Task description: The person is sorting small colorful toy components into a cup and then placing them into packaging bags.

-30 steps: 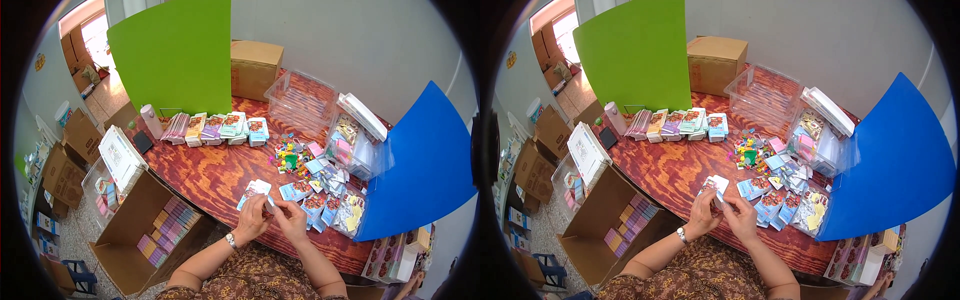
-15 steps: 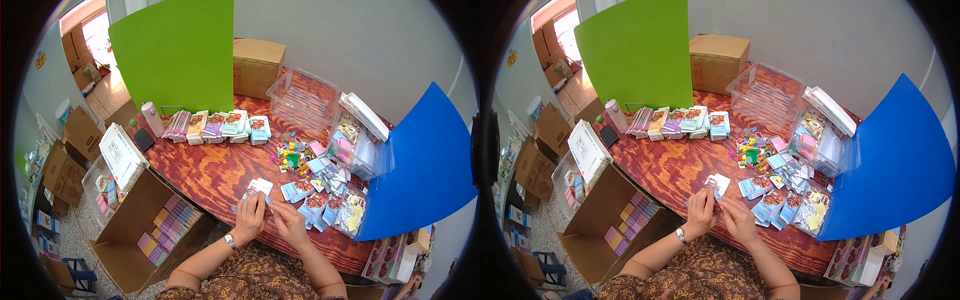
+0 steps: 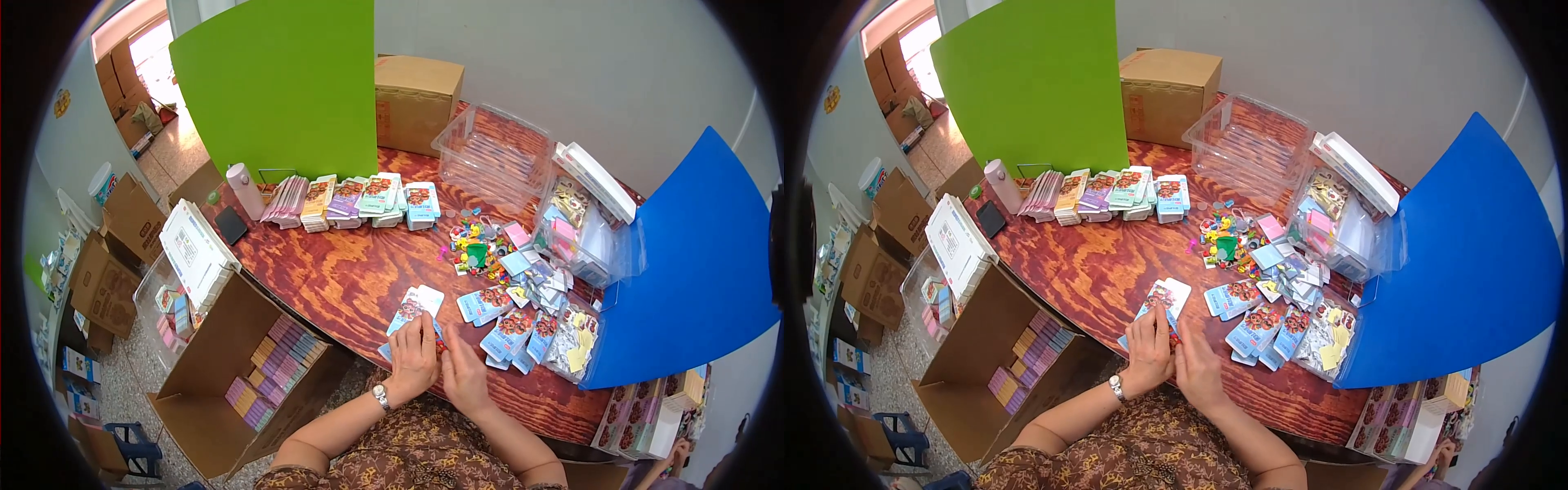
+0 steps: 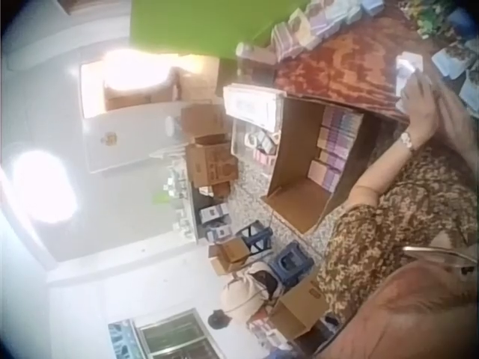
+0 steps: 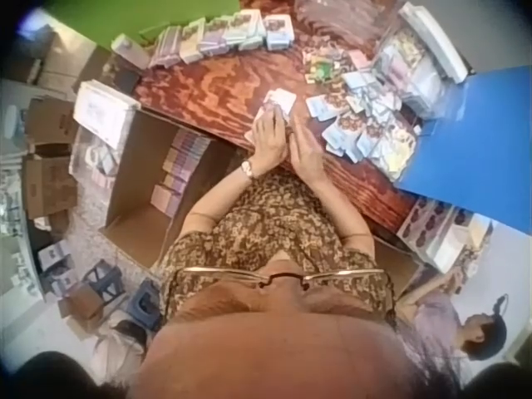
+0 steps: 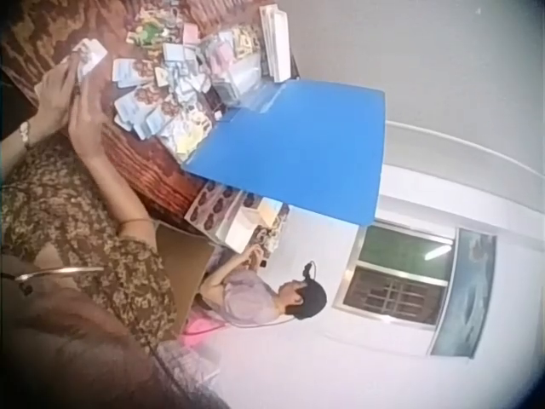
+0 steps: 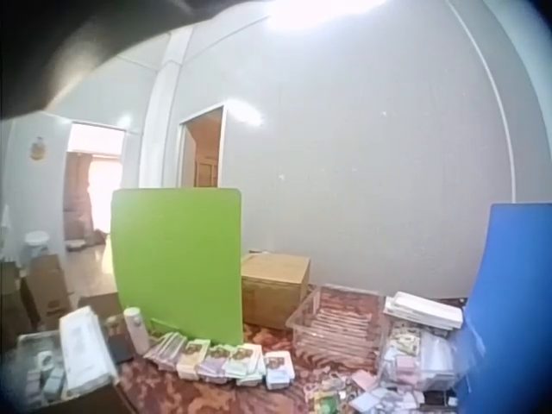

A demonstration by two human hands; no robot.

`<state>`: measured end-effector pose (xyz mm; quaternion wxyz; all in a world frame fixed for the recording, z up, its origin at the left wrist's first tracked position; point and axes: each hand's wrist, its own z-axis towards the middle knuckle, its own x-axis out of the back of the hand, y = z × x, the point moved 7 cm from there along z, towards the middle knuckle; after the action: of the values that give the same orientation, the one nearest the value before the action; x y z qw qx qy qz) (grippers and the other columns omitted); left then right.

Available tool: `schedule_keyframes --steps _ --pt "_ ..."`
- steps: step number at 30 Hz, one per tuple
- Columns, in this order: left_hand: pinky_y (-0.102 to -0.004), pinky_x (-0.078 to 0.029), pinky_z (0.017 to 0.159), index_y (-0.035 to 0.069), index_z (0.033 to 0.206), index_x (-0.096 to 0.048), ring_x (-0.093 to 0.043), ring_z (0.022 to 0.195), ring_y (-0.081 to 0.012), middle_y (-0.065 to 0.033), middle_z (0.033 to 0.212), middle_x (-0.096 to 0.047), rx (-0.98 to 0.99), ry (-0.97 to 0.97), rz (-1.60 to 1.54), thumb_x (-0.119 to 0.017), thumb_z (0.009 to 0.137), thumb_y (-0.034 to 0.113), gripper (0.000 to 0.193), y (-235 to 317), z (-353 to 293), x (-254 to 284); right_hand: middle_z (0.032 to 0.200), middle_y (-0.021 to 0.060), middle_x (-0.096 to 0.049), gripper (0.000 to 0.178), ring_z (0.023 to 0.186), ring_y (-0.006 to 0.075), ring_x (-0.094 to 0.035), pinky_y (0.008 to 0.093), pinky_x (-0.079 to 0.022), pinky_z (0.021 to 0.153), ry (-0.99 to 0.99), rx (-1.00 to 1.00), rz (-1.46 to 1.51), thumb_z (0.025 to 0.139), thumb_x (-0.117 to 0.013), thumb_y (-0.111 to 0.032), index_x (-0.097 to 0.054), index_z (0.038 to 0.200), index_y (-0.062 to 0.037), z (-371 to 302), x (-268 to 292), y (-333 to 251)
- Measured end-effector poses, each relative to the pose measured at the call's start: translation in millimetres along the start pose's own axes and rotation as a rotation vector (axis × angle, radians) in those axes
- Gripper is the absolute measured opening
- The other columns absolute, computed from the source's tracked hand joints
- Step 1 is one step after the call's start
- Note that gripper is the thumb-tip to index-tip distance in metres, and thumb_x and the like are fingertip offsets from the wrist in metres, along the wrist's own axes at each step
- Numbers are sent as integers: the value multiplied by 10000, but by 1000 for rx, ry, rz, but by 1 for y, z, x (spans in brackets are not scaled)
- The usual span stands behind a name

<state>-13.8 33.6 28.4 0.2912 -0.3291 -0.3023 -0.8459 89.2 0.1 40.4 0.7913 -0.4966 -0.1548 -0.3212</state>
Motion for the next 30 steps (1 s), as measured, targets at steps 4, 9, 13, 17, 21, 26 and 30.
schedule_keyframes --steps 4,9,13,17,21,26,30 --pt "-445 -390 915 -137 1448 -332 -506 1114 -356 -246 1306 -469 48 -57 -31 -657 792 135 781 -7 -2 -17 1268 231 -636 433 1128 301 -660 352 -539 912 34 -26 42 950 -601 -43 -536 1375 8 -2 -4 12" --pt "-476 -410 1000 -79 1453 -352 -500 1157 -405 -253 1324 -477 114 -141 -383 -822 749 449 998 -41 -2 -31 1290 205 -629 458 1171 236 -630 329 -533 918 -82 -311 142 947 -618 -50 -511 1388 12 6 22 85" --pt "-482 -386 964 -45 1304 -487 -457 1176 -382 -205 1254 -490 323 -138 54 -838 695 486 881 -101 -10 -59 1271 185 -643 454 1140 218 -641 324 -543 876 180 -377 226 944 -630 -40 -519 1382 10 9 57 118" --pt "-520 -359 912 -29 1139 -526 -452 1096 -369 -185 1160 -492 411 -293 138 -875 643 450 773 -117 -21 -82 1208 203 -664 440 1115 289 -658 373 -508 944 192 -313 98 900 -653 -37 -567 1329 12 14 57 118" --pt "-496 -412 866 -1 1053 -513 -511 1070 -378 -186 1077 -552 480 -366 112 -872 672 401 661 -122 -12 -88 1181 206 -680 446 1107 305 -664 376 -508 941 173 -303 86 900 -656 -45 -564 1333 10 19 53 119" --pt "-457 -508 771 4 1125 -460 -657 910 -390 -244 938 -626 746 -311 -276 -771 815 251 504 -144 -7 -106 1201 198 -675 440 1106 285 -667 363 -525 918 172 -299 145 916 -655 -46 -559 1342 13 23 54 126" --pt "-417 -494 869 17 1197 -460 -632 1007 -347 -211 1064 -606 613 253 -693 -610 899 75 339 -180 66 -103 1284 146 -633 439 1169 183 -612 287 -504 945 159 -404 318 947 -634 -13 -521 1369 24 25 57 132"
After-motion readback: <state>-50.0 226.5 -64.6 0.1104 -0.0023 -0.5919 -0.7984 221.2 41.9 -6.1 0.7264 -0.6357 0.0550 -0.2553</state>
